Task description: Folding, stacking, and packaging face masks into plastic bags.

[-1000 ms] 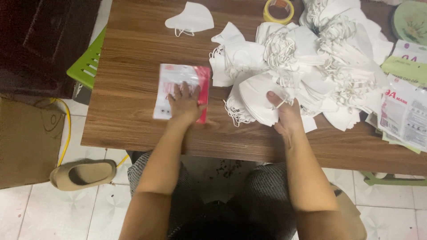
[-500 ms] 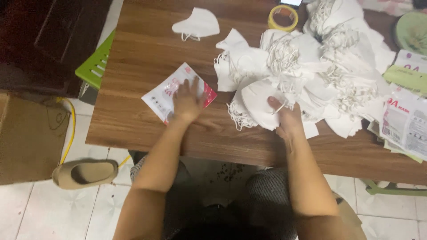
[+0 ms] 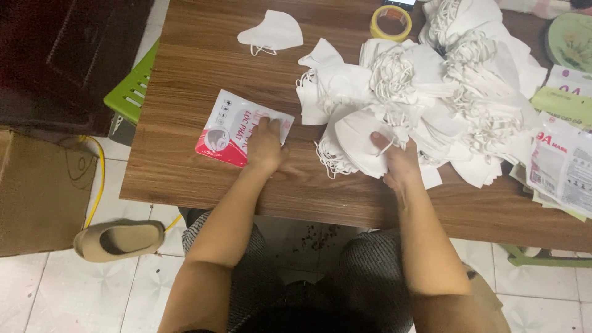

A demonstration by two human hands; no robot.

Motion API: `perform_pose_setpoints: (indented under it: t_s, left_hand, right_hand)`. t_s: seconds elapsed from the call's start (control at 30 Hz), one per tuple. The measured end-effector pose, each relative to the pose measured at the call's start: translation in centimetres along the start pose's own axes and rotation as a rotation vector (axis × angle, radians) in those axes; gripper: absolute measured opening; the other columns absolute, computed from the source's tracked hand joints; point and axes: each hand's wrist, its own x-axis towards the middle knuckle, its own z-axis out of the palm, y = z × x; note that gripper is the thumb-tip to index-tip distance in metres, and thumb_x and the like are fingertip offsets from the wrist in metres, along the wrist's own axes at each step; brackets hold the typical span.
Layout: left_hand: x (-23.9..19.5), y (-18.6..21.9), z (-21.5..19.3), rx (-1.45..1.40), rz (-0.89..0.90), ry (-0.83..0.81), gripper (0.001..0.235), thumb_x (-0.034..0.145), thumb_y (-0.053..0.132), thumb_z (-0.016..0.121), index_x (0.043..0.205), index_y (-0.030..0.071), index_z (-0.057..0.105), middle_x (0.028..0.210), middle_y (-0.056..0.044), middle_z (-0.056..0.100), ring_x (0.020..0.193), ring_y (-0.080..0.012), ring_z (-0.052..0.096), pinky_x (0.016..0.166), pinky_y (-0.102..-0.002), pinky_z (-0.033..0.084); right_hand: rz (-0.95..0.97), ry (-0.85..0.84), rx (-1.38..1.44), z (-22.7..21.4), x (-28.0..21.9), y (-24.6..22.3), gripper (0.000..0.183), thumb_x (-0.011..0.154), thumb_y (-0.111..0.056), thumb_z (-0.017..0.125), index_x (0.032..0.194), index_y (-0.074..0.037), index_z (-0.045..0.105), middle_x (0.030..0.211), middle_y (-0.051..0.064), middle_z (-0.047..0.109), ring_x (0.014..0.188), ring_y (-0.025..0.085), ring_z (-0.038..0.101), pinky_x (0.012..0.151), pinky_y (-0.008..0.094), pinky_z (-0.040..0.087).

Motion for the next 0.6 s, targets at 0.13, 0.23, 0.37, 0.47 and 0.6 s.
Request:
perform_pose_setpoints:
  t_s: [0.13, 0.23, 0.37, 0.47, 0.6]
  left_hand:
    - [0.9, -1.9, 2.7, -0.034, -0.016, -0.045, 0.047, 0.084, 0.018, 0.070, 0.128, 0.003, 0.060, 0.117, -0.019, 0.059, 0.109, -0.0433, 0.066, 0.088, -0.053, 0.059]
    - [2.1, -4.1, 4.1, -0.028, -0.054, -0.068, 0.033, 0.089, 0.015, 0.062, 0.119, 0.003, 0.069, 0.105, -0.019, 0.068, 0.101, -0.0418, 0.071, 0.084, -0.052, 0.060]
    - [0.7, -3.2, 1.4, -0.122, -0.098, -0.099, 0.033, 0.097, 0.022, 0.054, 0.122, 0.008, 0.070, 0.105, -0.023, 0.073, 0.101, -0.0453, 0.072, 0.085, -0.058, 0.059]
    - [0.3, -0.9, 2.0, -0.211, -0.094, -0.085, 0.043, 0.098, 0.029, 0.053, 0.135, 0.009, 0.063, 0.111, -0.026, 0.073, 0.108, -0.0472, 0.070, 0.089, -0.059, 0.057]
    - [-3.9, 5.3, -4.4, -0.722, -0.210, -0.271, 0.054, 0.104, 0.040, 0.036, 0.139, 0.007, 0.061, 0.129, -0.028, 0.067, 0.128, -0.0460, 0.059, 0.107, -0.055, 0.047]
  right_hand:
    - [-0.020, -0.010, -0.015, 0.2, -0.6, 0.0, 0.070, 0.079, -0.014, 0.090, 0.137, -0.001, 0.054, 0.111, 0.014, 0.072, 0.101, 0.027, 0.075, 0.088, 0.039, 0.065]
    - [-0.015, -0.031, -0.005, 0.0, -0.7, -0.3, 0.066, 0.079, -0.013, 0.089, 0.135, -0.001, 0.057, 0.108, 0.013, 0.073, 0.098, 0.027, 0.075, 0.087, 0.039, 0.065]
    - [0.062, -0.104, 0.063, 0.0, -0.2, 0.6, 0.058, 0.079, -0.011, 0.087, 0.131, -0.004, 0.062, 0.103, 0.013, 0.075, 0.090, 0.028, 0.077, 0.079, 0.041, 0.067]
    - [0.245, -0.145, 0.184, 0.6, -2.2, 1.5, 0.052, 0.074, -0.014, 0.086, 0.122, -0.004, 0.069, 0.097, 0.013, 0.076, 0.083, 0.030, 0.077, 0.070, 0.042, 0.065]
    - [0.342, -0.262, 0.285, 4.2, -3.3, 4.0, 0.051, 0.071, -0.013, 0.083, 0.120, -0.005, 0.071, 0.089, 0.015, 0.076, 0.074, 0.032, 0.076, 0.062, 0.044, 0.065]
